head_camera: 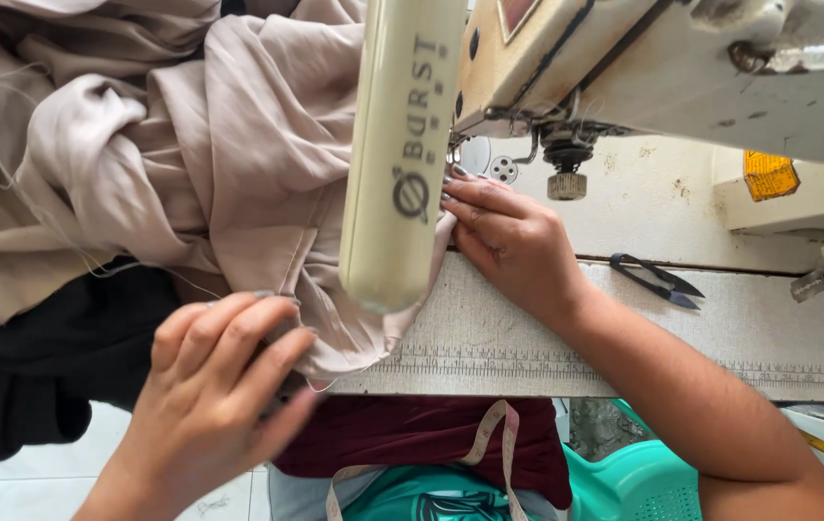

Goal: The person is using an industrial sewing machine to stitch fabric, guiding the material with their hands and using a thread cutter.

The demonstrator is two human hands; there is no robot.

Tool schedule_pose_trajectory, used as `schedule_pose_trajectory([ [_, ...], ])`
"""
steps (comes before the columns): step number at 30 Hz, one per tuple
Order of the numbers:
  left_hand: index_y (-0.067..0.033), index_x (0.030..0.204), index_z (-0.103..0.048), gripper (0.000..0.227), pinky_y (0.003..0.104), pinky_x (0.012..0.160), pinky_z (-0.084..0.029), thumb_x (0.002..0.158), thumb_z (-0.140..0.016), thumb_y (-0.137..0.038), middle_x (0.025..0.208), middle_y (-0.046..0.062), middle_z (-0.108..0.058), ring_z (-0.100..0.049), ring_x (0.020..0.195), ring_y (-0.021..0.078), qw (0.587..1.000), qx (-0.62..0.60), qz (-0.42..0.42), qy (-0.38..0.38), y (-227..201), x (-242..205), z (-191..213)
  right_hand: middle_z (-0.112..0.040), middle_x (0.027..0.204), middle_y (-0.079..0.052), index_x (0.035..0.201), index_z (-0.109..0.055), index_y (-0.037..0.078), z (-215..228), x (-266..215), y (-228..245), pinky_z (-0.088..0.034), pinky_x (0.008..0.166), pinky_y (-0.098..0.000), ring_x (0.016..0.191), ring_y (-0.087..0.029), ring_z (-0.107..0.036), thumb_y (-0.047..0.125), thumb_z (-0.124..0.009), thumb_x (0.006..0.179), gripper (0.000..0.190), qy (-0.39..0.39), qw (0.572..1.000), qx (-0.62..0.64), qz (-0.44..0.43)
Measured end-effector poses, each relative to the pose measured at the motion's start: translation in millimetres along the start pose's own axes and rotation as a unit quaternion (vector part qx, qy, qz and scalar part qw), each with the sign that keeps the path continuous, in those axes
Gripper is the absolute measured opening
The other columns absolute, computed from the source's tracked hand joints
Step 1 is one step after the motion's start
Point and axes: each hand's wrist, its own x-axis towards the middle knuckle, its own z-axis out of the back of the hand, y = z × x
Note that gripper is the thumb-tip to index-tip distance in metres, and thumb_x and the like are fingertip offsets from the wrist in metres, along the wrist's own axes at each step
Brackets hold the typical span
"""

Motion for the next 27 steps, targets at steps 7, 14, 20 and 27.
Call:
schedule_pose_trajectory([
  [7, -0.0115, 0.074, -0.057, 0.026, 0.040, 0.095, -0.043, 0.099, -0.053, -0.012, 0.093, 0.005, -0.061, -0.061, 0.094, 0.0273, 0.989, -0.118, -0.091, -0.012, -36, 12, 26, -0.068, 0.127, -0.019, 0.118, -0.071, -0.003, 6, 3, 6, -0.055, 0.107, -0.0426, 0.116, -0.034, -0.070, -0.001, -0.066, 0.102, 0.018, 0.013, 1.000, 0.010, -0.004],
  [14, -0.0143, 0.067, -0.053, 0.040, 0.029, 0.068, -0.038, 0.100, -0.033, -0.002, 0.066, 0.003, -0.045, -0.041, 0.060, 0.0196, 0.963, 0.133, -0.231, 0.032, -86, -2, 17, -0.066, 0.127, -0.015, 0.121, -0.068, 0.002, 9, 1, 3, -0.040, 0.122, -0.0503, 0.126, -0.034, -0.065, -0.002, -0.060, 0.106, 0.018, 0.072, 0.995, 0.012, 0.073],
  [20, -0.0058, 0.092, -0.074, 0.031, 0.035, 0.087, -0.048, 0.107, -0.056, -0.027, 0.095, 0.011, -0.073, -0.069, 0.090, 0.0234, 0.985, 0.169, -0.031, -0.003, -107, -20, 7, -0.067, 0.127, -0.016, 0.121, -0.068, 0.000, 15, -4, 11, -0.038, 0.123, -0.0497, 0.125, -0.033, -0.066, -0.008, -0.061, 0.103, 0.021, 0.098, 0.991, 0.026, 0.084],
  [27, 0.0074, 0.107, -0.067, 0.014, 0.043, 0.078, -0.055, 0.098, -0.066, -0.004, 0.105, 0.021, -0.067, -0.069, 0.091, 0.0335, 0.975, -0.110, 0.158, -0.112, -131, 13, -15, -0.068, 0.122, -0.016, 0.122, -0.069, 0.000, 17, -4, 9, -0.038, 0.123, -0.0503, 0.120, -0.030, -0.067, -0.008, -0.061, 0.103, 0.021, 0.108, 0.988, 0.053, 0.096],
])
